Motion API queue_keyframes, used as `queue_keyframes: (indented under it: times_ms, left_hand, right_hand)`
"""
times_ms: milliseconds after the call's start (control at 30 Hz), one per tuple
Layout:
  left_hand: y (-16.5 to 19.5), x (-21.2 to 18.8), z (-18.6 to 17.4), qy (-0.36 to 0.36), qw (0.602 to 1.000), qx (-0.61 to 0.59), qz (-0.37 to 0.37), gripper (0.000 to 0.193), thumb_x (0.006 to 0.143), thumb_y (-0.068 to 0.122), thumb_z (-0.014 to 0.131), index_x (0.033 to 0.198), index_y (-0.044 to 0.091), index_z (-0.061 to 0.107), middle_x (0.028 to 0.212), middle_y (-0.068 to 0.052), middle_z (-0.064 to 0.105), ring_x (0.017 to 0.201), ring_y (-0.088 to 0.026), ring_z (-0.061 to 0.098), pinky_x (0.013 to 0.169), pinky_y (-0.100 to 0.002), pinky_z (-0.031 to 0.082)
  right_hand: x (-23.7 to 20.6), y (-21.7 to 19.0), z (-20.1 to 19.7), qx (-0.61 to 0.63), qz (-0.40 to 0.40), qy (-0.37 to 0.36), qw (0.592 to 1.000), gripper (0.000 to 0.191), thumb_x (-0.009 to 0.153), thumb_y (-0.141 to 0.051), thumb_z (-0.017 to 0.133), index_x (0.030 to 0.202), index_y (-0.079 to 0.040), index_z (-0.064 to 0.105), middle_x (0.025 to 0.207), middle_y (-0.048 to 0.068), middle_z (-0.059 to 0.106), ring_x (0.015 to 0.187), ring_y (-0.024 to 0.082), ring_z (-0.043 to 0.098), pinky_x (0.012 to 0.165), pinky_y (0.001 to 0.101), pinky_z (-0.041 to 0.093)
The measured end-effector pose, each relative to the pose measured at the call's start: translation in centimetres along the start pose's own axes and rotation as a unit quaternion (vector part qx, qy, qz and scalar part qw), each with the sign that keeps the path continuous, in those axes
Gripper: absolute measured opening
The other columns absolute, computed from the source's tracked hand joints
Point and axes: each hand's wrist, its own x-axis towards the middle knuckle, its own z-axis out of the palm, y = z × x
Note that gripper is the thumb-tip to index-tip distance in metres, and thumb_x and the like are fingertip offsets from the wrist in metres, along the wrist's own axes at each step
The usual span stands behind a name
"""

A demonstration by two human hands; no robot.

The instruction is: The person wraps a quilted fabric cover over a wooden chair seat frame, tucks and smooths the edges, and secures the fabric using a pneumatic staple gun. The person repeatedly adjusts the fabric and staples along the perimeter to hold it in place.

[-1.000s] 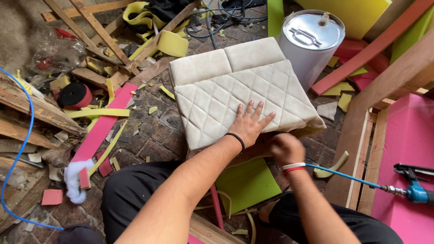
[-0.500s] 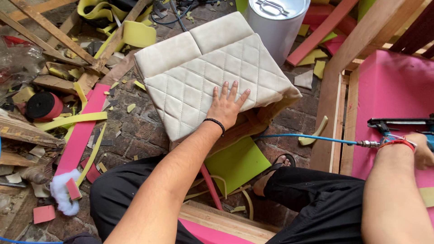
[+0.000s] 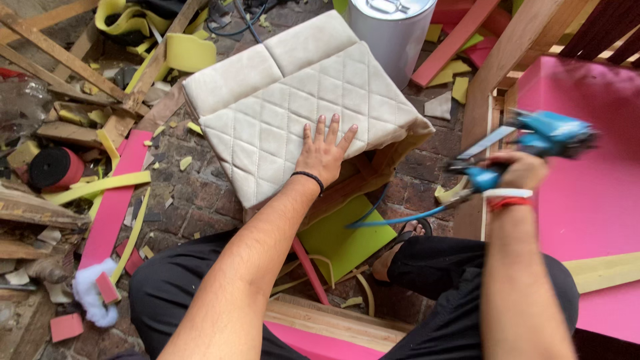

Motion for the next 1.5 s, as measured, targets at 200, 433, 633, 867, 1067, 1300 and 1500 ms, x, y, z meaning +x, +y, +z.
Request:
queue_keyframes:
  times_ms: [200, 433, 633, 867, 1067, 1300, 1500]
  left_hand:
    - [0.0, -0.3, 0.6, 0.021, 1.000, 0.005, 0.010, 0.080, 0.091, 0.013, 0.057, 0.163, 0.024, 0.023, 0.165, -0.023, 0.023, 0.149, -0.049, 0.025, 0.115, -0.071, 0.021]
    - [0.2, -0.4, 1.2, 0.064, 0.998, 0.016, 0.023, 0.075, 0.093, 0.019, 0.058, 0.161, 0.017, 0.026, 0.162, -0.027, 0.030, 0.145, -0.051, 0.031, 0.112, -0.074, 0.025]
    - [0.3, -0.3, 0.7, 0.034, 0.997, 0.060, 0.021, 0.081, 0.090, 0.015, 0.060, 0.163, 0.017, 0.024, 0.163, -0.024, 0.029, 0.148, -0.049, 0.031, 0.114, -0.071, 0.025]
    - [0.1, 0.2, -1.1, -0.026, 1.000, 0.011, 0.012, 0.090, 0.087, 0.031, 0.065, 0.164, 0.018, 0.020, 0.167, -0.022, 0.019, 0.151, -0.045, 0.020, 0.117, -0.069, 0.018]
    - [3.2, 6.6, -1.5, -0.049, 0.995, -0.082, -0.011, 0.081, 0.095, 0.059, 0.060, 0.159, 0.036, 0.017, 0.168, -0.019, 0.010, 0.155, -0.044, 0.011, 0.119, -0.072, 0.009]
    - [6.2, 9.5, -0.5, -0.057, 0.997, 0.029, -0.035, 0.085, 0.093, 0.025, 0.061, 0.162, 0.043, 0.014, 0.168, -0.021, 0.014, 0.150, -0.050, 0.019, 0.108, -0.081, 0.019]
    - [6.1, 8.8, -0.3, -0.026, 0.999, 0.028, -0.026, 0.084, 0.094, 0.021, 0.060, 0.162, 0.040, 0.014, 0.167, -0.022, 0.016, 0.150, -0.051, 0.023, 0.108, -0.081, 0.022]
  right_hand:
    - [-15.5, 13.4, 4.9, 0.298, 0.386, -0.129, 0.863, 0.037, 0.095, -0.048, 0.068, 0.108, -0.020, 0.047, 0.065, -0.001, 0.051, 0.051, 0.014, 0.051, 0.050, 0.0295, 0.049]
    - [-19.2, 20.0, 7.1, 0.525, 0.516, -0.284, 0.614, 0.050, 0.099, -0.032, 0.060, 0.137, -0.001, 0.054, 0.073, -0.001, 0.050, 0.060, 0.011, 0.052, 0.059, 0.0274, 0.050]
    - [-18.7, 20.6, 8.5, 0.609, 0.543, -0.299, 0.495, 0.040, 0.106, -0.034, 0.060, 0.128, -0.001, 0.057, 0.075, -0.003, 0.051, 0.062, 0.008, 0.052, 0.061, 0.0263, 0.049]
    - [-16.6, 19.0, 6.7, 0.510, 0.489, -0.316, 0.633, 0.053, 0.095, -0.034, 0.067, 0.131, 0.003, 0.054, 0.070, -0.002, 0.053, 0.057, 0.010, 0.055, 0.058, 0.0254, 0.050]
    - [-12.9, 18.7, 3.0, 0.634, 0.449, -0.213, 0.592, 0.037, 0.098, -0.032, 0.072, 0.072, -0.010, 0.058, 0.067, -0.005, 0.056, 0.063, 0.009, 0.060, 0.067, 0.0225, 0.055]
    - [-10.9, 19.9, 3.5, 0.604, 0.489, -0.232, 0.585, 0.041, 0.093, -0.036, 0.073, 0.066, -0.013, 0.053, 0.062, -0.002, 0.058, 0.060, 0.012, 0.063, 0.064, 0.0245, 0.056]
    - [-11.0, 19.6, 5.8, 0.612, 0.485, -0.243, 0.576, 0.042, 0.096, -0.036, 0.069, 0.064, -0.015, 0.052, 0.058, -0.005, 0.056, 0.055, 0.010, 0.061, 0.059, 0.0233, 0.055]
